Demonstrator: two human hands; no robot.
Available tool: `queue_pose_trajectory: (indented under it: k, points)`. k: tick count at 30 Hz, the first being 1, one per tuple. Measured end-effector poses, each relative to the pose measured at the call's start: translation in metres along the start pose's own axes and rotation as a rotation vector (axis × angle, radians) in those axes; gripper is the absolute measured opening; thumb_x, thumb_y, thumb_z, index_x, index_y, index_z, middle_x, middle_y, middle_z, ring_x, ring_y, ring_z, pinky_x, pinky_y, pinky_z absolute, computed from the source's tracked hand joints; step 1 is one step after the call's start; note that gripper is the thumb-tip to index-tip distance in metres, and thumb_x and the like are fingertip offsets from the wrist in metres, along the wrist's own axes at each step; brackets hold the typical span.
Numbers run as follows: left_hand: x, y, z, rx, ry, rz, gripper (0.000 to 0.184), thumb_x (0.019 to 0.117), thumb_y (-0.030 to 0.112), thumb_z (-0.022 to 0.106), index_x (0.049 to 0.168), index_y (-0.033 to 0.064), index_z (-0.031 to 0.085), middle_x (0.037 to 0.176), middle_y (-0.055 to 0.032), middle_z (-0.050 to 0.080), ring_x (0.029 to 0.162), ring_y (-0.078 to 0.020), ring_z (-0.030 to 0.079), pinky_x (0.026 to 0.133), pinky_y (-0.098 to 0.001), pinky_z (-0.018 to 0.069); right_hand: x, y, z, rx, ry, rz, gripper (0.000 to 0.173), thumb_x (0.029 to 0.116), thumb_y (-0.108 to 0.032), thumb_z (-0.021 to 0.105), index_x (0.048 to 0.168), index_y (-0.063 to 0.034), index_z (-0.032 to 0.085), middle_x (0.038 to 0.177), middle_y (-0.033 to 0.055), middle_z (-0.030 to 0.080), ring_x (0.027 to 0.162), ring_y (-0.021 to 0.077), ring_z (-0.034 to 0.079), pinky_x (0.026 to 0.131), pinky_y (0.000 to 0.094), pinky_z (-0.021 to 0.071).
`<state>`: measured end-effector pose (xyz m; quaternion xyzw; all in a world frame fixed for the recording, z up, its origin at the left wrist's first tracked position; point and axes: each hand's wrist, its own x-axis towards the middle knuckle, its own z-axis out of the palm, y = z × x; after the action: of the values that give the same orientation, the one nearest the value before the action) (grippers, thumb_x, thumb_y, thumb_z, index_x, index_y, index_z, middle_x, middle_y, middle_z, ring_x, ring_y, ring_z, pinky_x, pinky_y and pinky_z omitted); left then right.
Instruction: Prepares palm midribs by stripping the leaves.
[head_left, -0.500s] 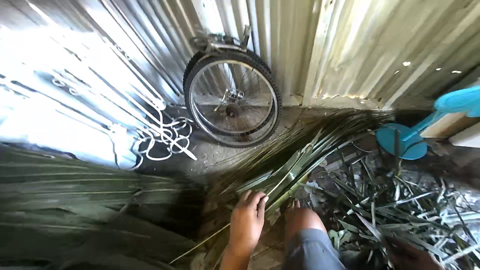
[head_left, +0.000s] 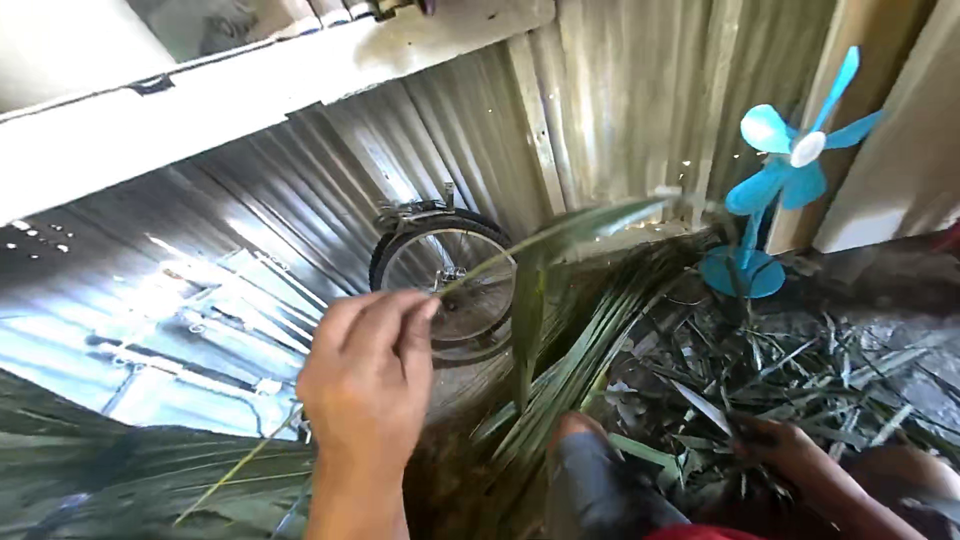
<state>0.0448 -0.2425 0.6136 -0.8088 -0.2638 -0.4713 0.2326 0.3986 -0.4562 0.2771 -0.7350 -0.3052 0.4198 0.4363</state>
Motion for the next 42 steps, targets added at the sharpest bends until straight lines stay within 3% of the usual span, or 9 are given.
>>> queue_pose_trajectory:
  k: [5,8,11,13,17,20,28,34,42]
  points:
    - [0.008,0.019,0.039,-0.187,-0.094,-0.137,0.023,0.1027,0.023,0.061,0.104,0.0028,0.072,0.096,-0.0124,0.066,0.085,-0.0216,0.065,0.076,-0.0403,0.0556,-0.028,-0.019,-0.010,0.255,-0.087,-0.154,0.054,0.0837,-0.008,0.077,0.136,-0.0091,0.065,0.105,0.0083,0.072,0.074,0.0143,0.066,0.062,0.0323,0.0567]
    - [-0.012,0.040,0.081,-0.307,-0.206,-0.194,0.021,0.1020,0.021,0.062,0.103,0.0047,0.074,0.094,-0.0096,0.068,0.084,-0.0188,0.067,0.077,-0.0389,0.0577,-0.048,-0.038,-0.013,0.443,-0.264,-0.355,0.054,0.0778,-0.018,0.082,0.130,-0.0160,0.070,0.095,0.0011,0.072,0.062,0.0063,0.060,0.052,0.0240,0.0514]
    - [-0.020,0.069,0.107,-0.417,-0.186,-0.165,0.022,0.1017,0.023,0.062,0.100,0.0065,0.076,0.092,-0.0052,0.069,0.084,-0.0113,0.066,0.078,-0.0298,0.0574,-0.060,-0.063,-0.019,0.487,-0.320,-0.579,0.055,0.0775,-0.026,0.088,0.130,-0.0177,0.072,0.108,0.0013,0.074,0.083,0.0078,0.069,0.071,0.0263,0.0599]
    - [-0.022,0.088,0.115,-0.493,-0.166,-0.154,0.021,0.1011,0.023,0.063,0.100,0.0065,0.076,0.091,-0.0042,0.069,0.085,-0.0096,0.066,0.079,-0.0271,0.0568,-0.062,-0.075,-0.024,0.520,-0.225,-0.661,0.055,0.0790,-0.019,0.085,0.132,-0.0124,0.070,0.115,0.0051,0.074,0.093,0.0127,0.071,0.082,0.0301,0.0616]
    - [-0.029,0.110,0.123,-0.589,-0.115,-0.105,0.021,0.1004,0.022,0.063,0.097,0.0062,0.076,0.091,-0.0032,0.069,0.084,-0.0071,0.066,0.078,-0.0223,0.0564,-0.050,-0.078,-0.036,0.623,0.202,-0.584,0.054,0.0789,-0.005,0.077,0.132,-0.0052,0.067,0.101,0.0060,0.074,0.068,0.0093,0.064,0.058,0.0244,0.0550]
    - [-0.036,0.121,0.119,-0.683,-0.086,-0.042,0.021,0.1010,0.021,0.063,0.097,0.0047,0.075,0.092,-0.0035,0.069,0.086,-0.0059,0.065,0.080,-0.0197,0.0560,-0.029,-0.068,-0.050,0.475,0.364,-0.580,0.055,0.0808,-0.005,0.078,0.134,-0.0040,0.066,0.111,0.0072,0.073,0.088,0.0123,0.070,0.079,0.0276,0.0602]
    - [-0.040,0.126,0.130,-0.989,-0.174,-0.026,0.019,0.1025,0.018,0.061,0.099,0.0048,0.074,0.093,-0.0006,0.068,0.086,-0.0047,0.063,0.078,-0.0199,0.0542,-0.023,-0.107,-0.048,0.244,0.208,-0.921,0.051,0.0751,-0.011,0.088,0.124,-0.0079,0.074,0.111,0.0046,0.071,0.099,0.0081,0.067,0.088,0.0249,0.0589]
    - [-0.052,0.140,0.156,-1.216,-0.430,-0.166,0.015,0.0994,0.011,0.062,0.096,0.0028,0.075,0.093,0.0000,0.069,0.085,-0.0036,0.064,0.078,-0.0193,0.0542,-0.030,-0.128,-0.041,0.296,0.161,-1.040,0.061,0.0754,-0.010,0.088,0.132,-0.0006,0.066,0.118,0.0060,0.071,0.102,0.0101,0.068,0.094,0.0291,0.0584]
    - [-0.079,0.164,0.182,-1.365,-0.652,-0.285,0.017,0.1005,0.015,0.062,0.100,0.0036,0.075,0.092,0.0013,0.068,0.081,-0.0029,0.061,0.073,-0.0194,0.0521,-0.045,-0.148,-0.043,0.391,0.222,-1.050,0.029,0.0796,-0.004,0.082,0.108,-0.0049,0.076,0.107,0.0039,0.073,0.098,0.0128,0.069,0.091,0.0313,0.0592]
